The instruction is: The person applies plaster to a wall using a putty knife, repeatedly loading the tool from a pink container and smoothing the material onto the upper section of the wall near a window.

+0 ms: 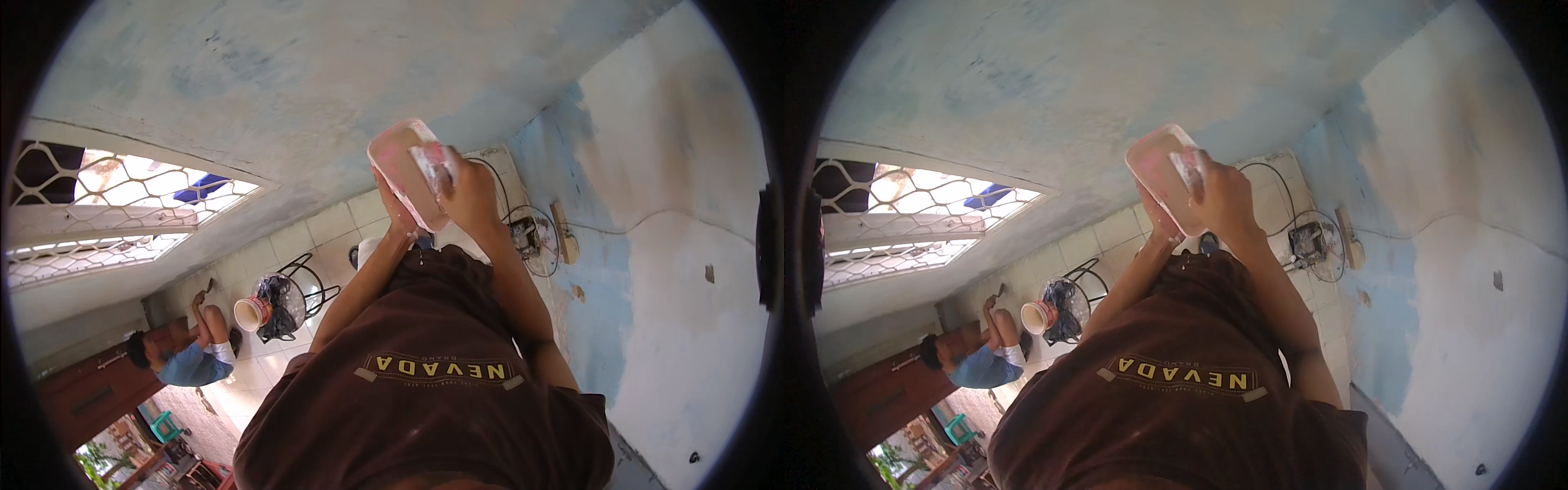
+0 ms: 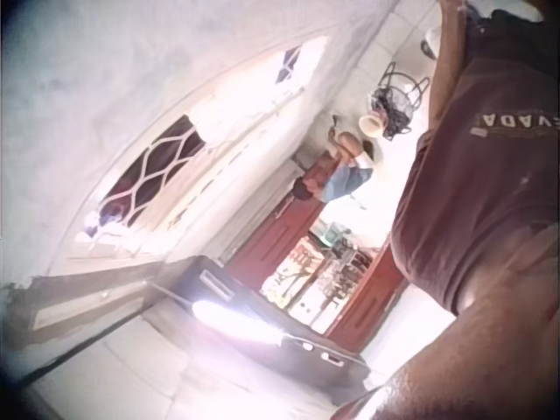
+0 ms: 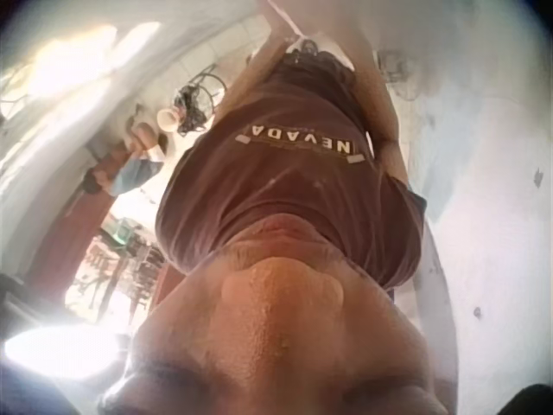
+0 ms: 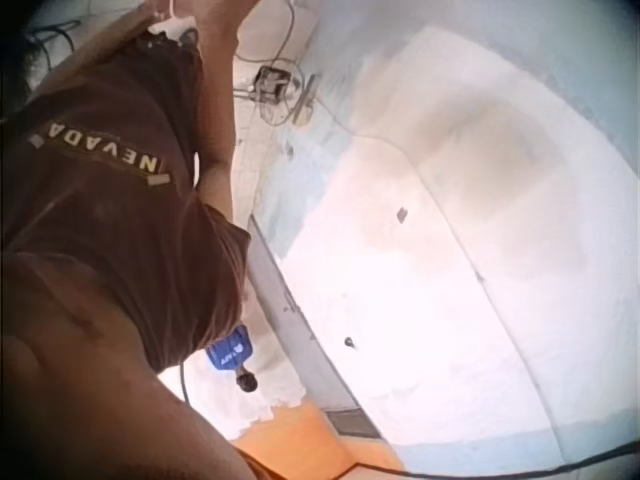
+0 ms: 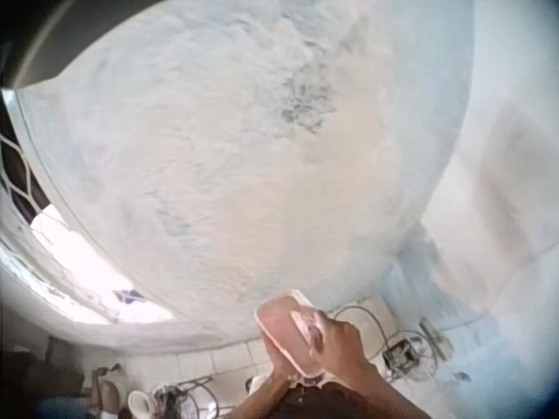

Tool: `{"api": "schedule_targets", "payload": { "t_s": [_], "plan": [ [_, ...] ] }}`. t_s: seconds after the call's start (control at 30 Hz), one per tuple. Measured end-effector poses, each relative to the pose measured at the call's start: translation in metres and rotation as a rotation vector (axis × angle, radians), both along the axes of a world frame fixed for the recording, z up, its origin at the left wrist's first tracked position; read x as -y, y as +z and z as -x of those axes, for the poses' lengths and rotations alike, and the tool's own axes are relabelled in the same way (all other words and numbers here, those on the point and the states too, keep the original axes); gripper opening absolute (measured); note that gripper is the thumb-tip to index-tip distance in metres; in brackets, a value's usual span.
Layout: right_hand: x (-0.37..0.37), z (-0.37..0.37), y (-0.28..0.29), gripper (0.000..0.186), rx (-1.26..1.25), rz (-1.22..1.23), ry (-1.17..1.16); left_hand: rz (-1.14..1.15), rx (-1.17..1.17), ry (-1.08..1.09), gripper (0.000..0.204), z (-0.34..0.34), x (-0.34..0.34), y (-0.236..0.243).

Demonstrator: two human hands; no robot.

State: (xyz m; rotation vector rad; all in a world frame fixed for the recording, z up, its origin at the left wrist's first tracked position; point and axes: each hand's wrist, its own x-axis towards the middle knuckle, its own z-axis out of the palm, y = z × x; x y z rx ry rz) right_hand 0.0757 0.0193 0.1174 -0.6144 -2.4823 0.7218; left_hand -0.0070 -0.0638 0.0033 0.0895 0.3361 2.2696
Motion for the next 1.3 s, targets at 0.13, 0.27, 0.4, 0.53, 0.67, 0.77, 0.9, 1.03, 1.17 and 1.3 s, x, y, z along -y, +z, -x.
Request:
{"api": "schedule_targets", "payload": {
  "t_s": [0.13, 0.27, 0.4, 0.53, 0.67, 0.77, 0.9, 1.03, 1.17, 1.3],
  "plan": [
    [-0.016, -0.008, 0.017, 0.021, -0.138, 0.100, -0.083, 0.001, 0.029, 0.028, 0.079, -0.004, 0.005, 0.000],
    [-0.013, -0.011, 0.010, 0.024, -0.071, 0.122, -0.044, 0.091, 0.042, 0.098, 0.077, -0.010, 0.004, 0.012],
    [-0.004, -0.004, -0.019, 0.023, -0.029, 0.007, 0.054, 0.153, 0.021, 0.080, 0.080, -0.008, 0.006, -0.001],
    [-0.008, -0.007, -0.009, 0.022, -0.032, 0.242, 0.037, 0.116, -0.031, 0.013, 0.079, 0.002, 0.018, -0.004],
    [-0.003, -0.017, 0.003, 0.020, -0.218, 0.376, -0.122, 0.064, 0.004, -0.039, 0.078, 0.011, 0.017, -0.014],
    [0.002, -0.027, 0.006, 0.020, -0.301, 0.612, -0.243, -0.034, 0.088, -0.166, 0.081, 0.013, 0.018, -0.013],
    [0.014, -0.036, 0.003, 0.024, -0.631, 1.036, -0.366, 0.014, 0.100, -0.229, 0.083, 0.008, 0.017, -0.014],
    [0.008, -0.073, -0.046, 0.037, -0.703, 1.356, -0.375, 0.019, 0.094, -0.302, 0.082, -0.008, 0.019, -0.019],
    [0.000, -0.095, -0.054, 0.032, -1.120, 2.072, 0.086, 0.044, 0.196, -0.407, 0.080, -0.012, 0.019, -0.029],
    [-0.018, -0.114, -0.055, 0.026, -1.135, 1.730, -0.519, 0.186, 0.137, -0.350, 0.078, -0.004, 0.020, -0.043]
  ]
}}
